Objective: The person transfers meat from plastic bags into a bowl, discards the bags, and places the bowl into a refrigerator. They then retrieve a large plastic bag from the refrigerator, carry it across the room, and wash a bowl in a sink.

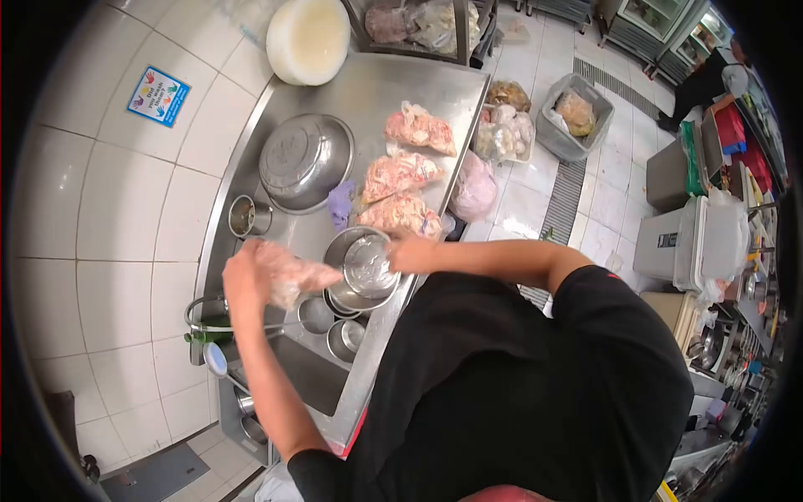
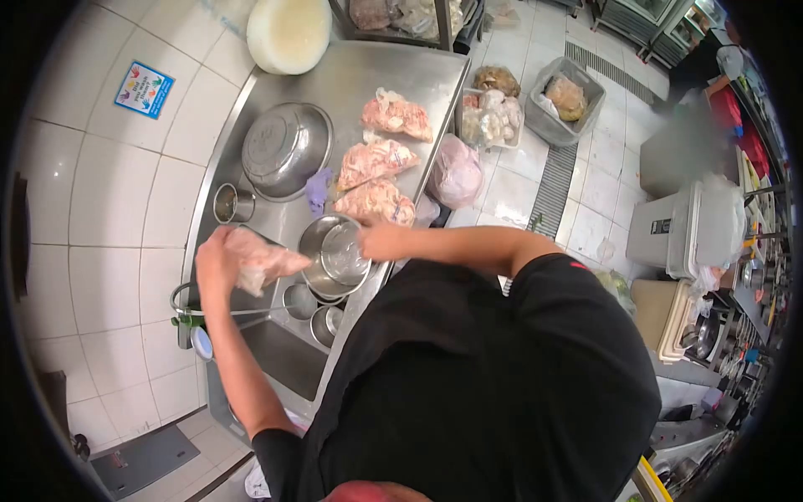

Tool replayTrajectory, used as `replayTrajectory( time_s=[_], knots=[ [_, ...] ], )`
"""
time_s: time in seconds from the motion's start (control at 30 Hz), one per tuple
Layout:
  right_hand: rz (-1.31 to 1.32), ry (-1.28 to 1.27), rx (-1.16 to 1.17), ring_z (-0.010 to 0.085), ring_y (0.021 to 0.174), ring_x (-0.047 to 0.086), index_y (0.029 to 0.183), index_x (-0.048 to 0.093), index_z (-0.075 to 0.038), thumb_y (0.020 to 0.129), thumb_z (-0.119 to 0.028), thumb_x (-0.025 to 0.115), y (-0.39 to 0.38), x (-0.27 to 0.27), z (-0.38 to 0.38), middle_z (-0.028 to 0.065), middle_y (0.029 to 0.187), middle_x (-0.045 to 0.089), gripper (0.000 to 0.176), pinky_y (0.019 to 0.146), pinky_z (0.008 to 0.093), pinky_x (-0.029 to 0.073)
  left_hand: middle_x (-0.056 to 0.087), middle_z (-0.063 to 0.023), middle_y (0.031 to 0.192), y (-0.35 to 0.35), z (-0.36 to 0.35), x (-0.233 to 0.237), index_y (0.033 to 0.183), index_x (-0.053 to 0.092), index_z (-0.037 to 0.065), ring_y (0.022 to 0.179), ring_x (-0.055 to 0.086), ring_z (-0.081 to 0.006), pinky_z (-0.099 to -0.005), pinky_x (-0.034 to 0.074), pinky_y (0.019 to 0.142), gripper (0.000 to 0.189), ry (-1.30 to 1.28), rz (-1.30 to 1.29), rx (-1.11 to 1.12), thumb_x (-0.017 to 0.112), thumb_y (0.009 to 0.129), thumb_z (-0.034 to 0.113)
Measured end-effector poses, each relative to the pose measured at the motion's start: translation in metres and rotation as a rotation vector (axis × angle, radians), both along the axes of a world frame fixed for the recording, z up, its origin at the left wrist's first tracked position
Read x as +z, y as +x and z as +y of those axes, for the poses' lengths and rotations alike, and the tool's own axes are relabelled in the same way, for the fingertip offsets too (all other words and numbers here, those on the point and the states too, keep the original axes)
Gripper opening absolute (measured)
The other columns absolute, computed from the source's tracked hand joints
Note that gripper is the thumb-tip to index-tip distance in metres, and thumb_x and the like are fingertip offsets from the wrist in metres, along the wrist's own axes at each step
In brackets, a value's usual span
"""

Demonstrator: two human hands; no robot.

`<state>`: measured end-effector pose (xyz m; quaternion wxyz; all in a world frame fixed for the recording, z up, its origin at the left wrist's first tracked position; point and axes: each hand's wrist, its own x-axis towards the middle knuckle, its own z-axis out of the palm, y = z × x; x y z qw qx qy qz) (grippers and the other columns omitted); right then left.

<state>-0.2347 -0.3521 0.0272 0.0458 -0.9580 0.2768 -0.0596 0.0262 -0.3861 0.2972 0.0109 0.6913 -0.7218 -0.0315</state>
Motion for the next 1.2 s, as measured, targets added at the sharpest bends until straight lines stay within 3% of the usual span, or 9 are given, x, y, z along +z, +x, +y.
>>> replayTrajectory(
  time_s=[0.13, 0.23, 0.4, 0.43, 0.5, 0.63, 0.8, 0.97, 1.2],
  knots=[
    [-0.504, 0.469, -0.099, 0.0365, 0.09, 0.065, 0.081, 0.071, -0.009, 0.09, -0.04, 0.063, 0.093, 0.007, 0.002, 0.0144, 0.09, 0.067, 0.032, 0.073, 0.0657, 0.043, 0.067, -0.0287, 0.098, 0.039, 0.007, 0.031, 0.115, 0.064, 0.002, 0.098, 0.064, -0.0459, -0.0503, 0.049, 0.086, 0.04, -0.073, -0.086, 0.015, 0.047, 0.079, -0.001],
    [-1.09, 1.793, -0.62, 0.0384, 0.093, 0.066, 0.122, 0.059, -0.008, 0.102, -0.051, 0.042, 0.132, 0.036, -0.009, 0.0158, 0.11, 0.068, 0.05, 0.08, 0.0681, 0.049, 0.068, -0.0282, 0.098, 0.052, 0.014, 0.052, 0.115, 0.064, 0.0, 0.097, 0.065, -0.045, -0.0477, 0.05, 0.085, 0.041, -0.137, -0.029, 0.1, 0.045, 0.078, -0.003],
    [-1.342, 2.17, -0.599, 0.0334, 0.095, 0.065, 0.121, 0.058, -0.01, 0.103, -0.05, 0.04, 0.127, 0.064, -0.01, 0.0096, 0.107, 0.066, 0.047, 0.078, 0.0691, 0.05, 0.069, -0.0273, 0.098, 0.068, 0.023, 0.059, 0.114, 0.065, -0.001, 0.096, 0.067, -0.0424, -0.0455, 0.051, 0.085, 0.043, -0.174, 0.042, 0.155, 0.042, 0.077, -0.005],
    [-1.333, 2.178, -0.601, 0.0334, 0.095, 0.065, 0.121, 0.058, -0.01, 0.103, -0.05, 0.04, 0.122, 0.05, -0.017, 0.0096, 0.107, 0.066, 0.047, 0.078, 0.0691, 0.05, 0.069, -0.0274, 0.098, 0.074, 0.025, 0.056, 0.114, 0.065, -0.001, 0.096, 0.067, -0.0424, -0.0454, 0.051, 0.085, 0.044, -0.175, 0.047, 0.147, 0.043, 0.077, -0.005],
    [-0.824, 0.987, -0.213, 0.0318, 0.105, 0.06, 0.106, 0.062, -0.012, 0.1, -0.049, 0.047, 0.094, 0.021, -0.031, 0.0053, 0.104, 0.065, 0.04, 0.074, 0.0674, 0.05, 0.069, -0.028, 0.097, 0.071, 0.03, 0.051, 0.113, 0.065, -0.001, 0.096, 0.067, -0.0429, -0.0462, 0.051, 0.084, 0.043, -0.163, 0.022, 0.156, 0.043, 0.077, -0.005],
    [-0.367, 0.012, 0.067, 0.0229, 0.102, 0.061, 0.089, 0.064, -0.017, 0.089, -0.048, 0.061, 0.037, -0.002, -0.004, 0.0022, 0.094, 0.066, 0.031, 0.097, 0.0718, 0.035, 0.067, -0.0295, 0.092, 0.065, 0.037, 0.027, 0.108, 0.066, 0.0, 0.092, 0.065, -0.0455, -0.0499, 0.05, 0.081, 0.037, -0.13, -0.042, 0.09, 0.047, 0.076, -0.004],
    [-0.093, 0.074, 0.156, 0.0231, 0.114, 0.057, 0.106, 0.066, -0.017, 0.088, -0.048, 0.062, 0.011, 0.03, 0.01, 0.007, 0.112, 0.062, 0.036, 0.105, 0.0732, 0.024, 0.066, -0.0289, 0.089, 0.049, 0.037, -0.002, 0.107, 0.063, 0.003, 0.091, 0.063, -0.0477, -0.0542, 0.049, 0.081, 0.033, -0.09, 0.022, 0.027, 0.056, 0.075, 0.0],
    [-0.967, 0.492, -0.227, 0.0372, 0.116, 0.054, 0.128, 0.052, -0.004, 0.089, -0.044, 0.064, 0.053, 0.109, -0.007, 0.0216, 0.126, 0.053, 0.057, 0.104, 0.051, 0.039, 0.067, -0.0283, 0.09, 0.009, 0.016, -0.034, 0.107, 0.059, 0.002, 0.093, 0.063, -0.047, -0.0544, 0.048, 0.08, 0.029, -0.022, 0.029, 0.027, 0.056, 0.078, 0.001],
    [-0.993, 0.619, -0.439, 0.0369, 0.113, 0.058, 0.129, 0.048, -0.003, 0.091, -0.035, 0.063, 0.081, 0.117, -0.028, 0.0211, 0.125, 0.056, 0.052, 0.092, 0.044, 0.047, 0.067, -0.0296, 0.084, -0.065, 0.008, -0.04, 0.112, 0.045, -0.001, 0.085, 0.065, -0.0478, -0.0559, 0.051, 0.074, 0.033, 0.037, -0.032, -0.146, 0.06, 0.084, 0.007]
  ],
)
